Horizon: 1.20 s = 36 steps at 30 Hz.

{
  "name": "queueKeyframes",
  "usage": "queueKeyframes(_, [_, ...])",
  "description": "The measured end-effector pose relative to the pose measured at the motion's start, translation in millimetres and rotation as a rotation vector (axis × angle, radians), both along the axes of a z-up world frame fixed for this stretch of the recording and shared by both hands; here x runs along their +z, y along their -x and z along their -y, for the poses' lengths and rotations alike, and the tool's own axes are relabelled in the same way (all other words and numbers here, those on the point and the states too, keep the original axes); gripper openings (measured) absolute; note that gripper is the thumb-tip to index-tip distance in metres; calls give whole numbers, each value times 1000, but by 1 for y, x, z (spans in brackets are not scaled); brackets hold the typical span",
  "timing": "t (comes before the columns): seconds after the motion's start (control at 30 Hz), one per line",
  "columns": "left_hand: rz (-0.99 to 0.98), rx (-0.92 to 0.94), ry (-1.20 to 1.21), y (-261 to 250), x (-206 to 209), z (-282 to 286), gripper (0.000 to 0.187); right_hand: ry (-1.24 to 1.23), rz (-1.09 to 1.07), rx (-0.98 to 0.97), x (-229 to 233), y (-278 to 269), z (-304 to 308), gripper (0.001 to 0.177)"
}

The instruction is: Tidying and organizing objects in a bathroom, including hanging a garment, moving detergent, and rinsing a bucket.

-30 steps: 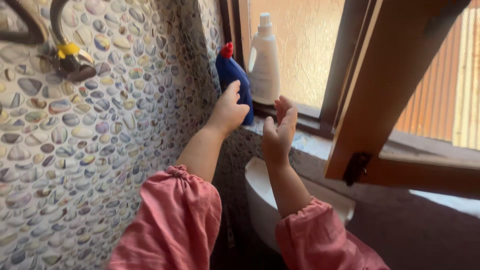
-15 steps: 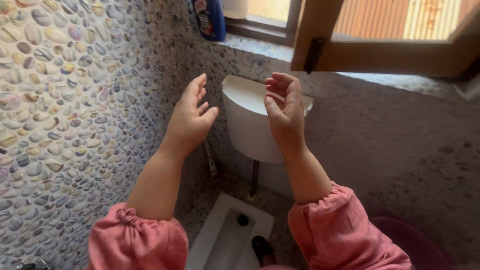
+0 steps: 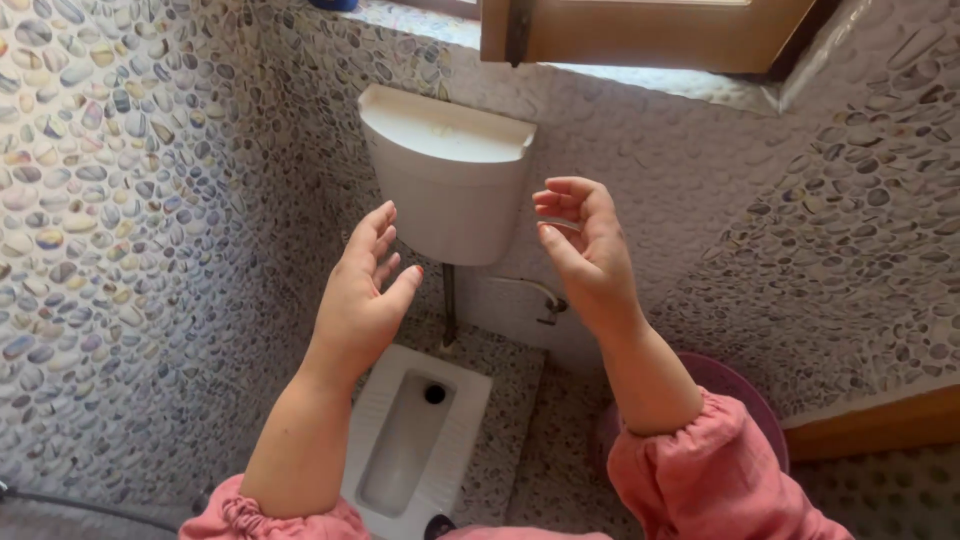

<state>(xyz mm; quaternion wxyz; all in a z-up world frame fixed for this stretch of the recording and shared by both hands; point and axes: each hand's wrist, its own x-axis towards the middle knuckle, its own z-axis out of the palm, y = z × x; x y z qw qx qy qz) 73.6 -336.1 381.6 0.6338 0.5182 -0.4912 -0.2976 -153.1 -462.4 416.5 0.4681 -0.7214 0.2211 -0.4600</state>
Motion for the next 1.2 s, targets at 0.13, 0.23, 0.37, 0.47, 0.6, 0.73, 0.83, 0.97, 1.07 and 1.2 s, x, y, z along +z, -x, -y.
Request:
queueKeyframes(0.13, [12,86,-5,41,-26,-26,69,-3,4,-4,-27,39,-5,37])
queueKeyframes(0.23, [-12,221,-46,73,-65,-43,72,5,-53,53,-72,64,-13,38])
queueKeyframes(0.37, [-55,375,-86,133,-114,-90,70,-93,-24,310,-109,86,-50,40])
queueKeyframes(0.47, [-1,495,-86,161,-137,-142,68,-21,-31,403,-131,100,-84,40])
queueKeyframes(0.6, [-28,616,-114,198,-155,-217,69,-119,-43,553,-147,117,-121,40])
queueKeyframes(0.73, [-54,723,-174,230,-173,-303,71,-136,-67,596,-148,121,-156,40])
queueKeyframes(0.83, [-65,837,-187,243,-187,-372,71,-169,-11,676,-163,121,-177,41])
queueKeyframes(0.97, [-97,942,-214,266,-193,-443,70,-212,-25,739,-169,127,-213,41])
queueKeyframes(1.07, [-152,1023,-203,279,-198,-478,69,-174,-47,773,-174,126,-241,40])
queueKeyframes(1.2, [-182,1069,-208,295,-198,-516,68,-200,-61,841,-180,121,-300,42])
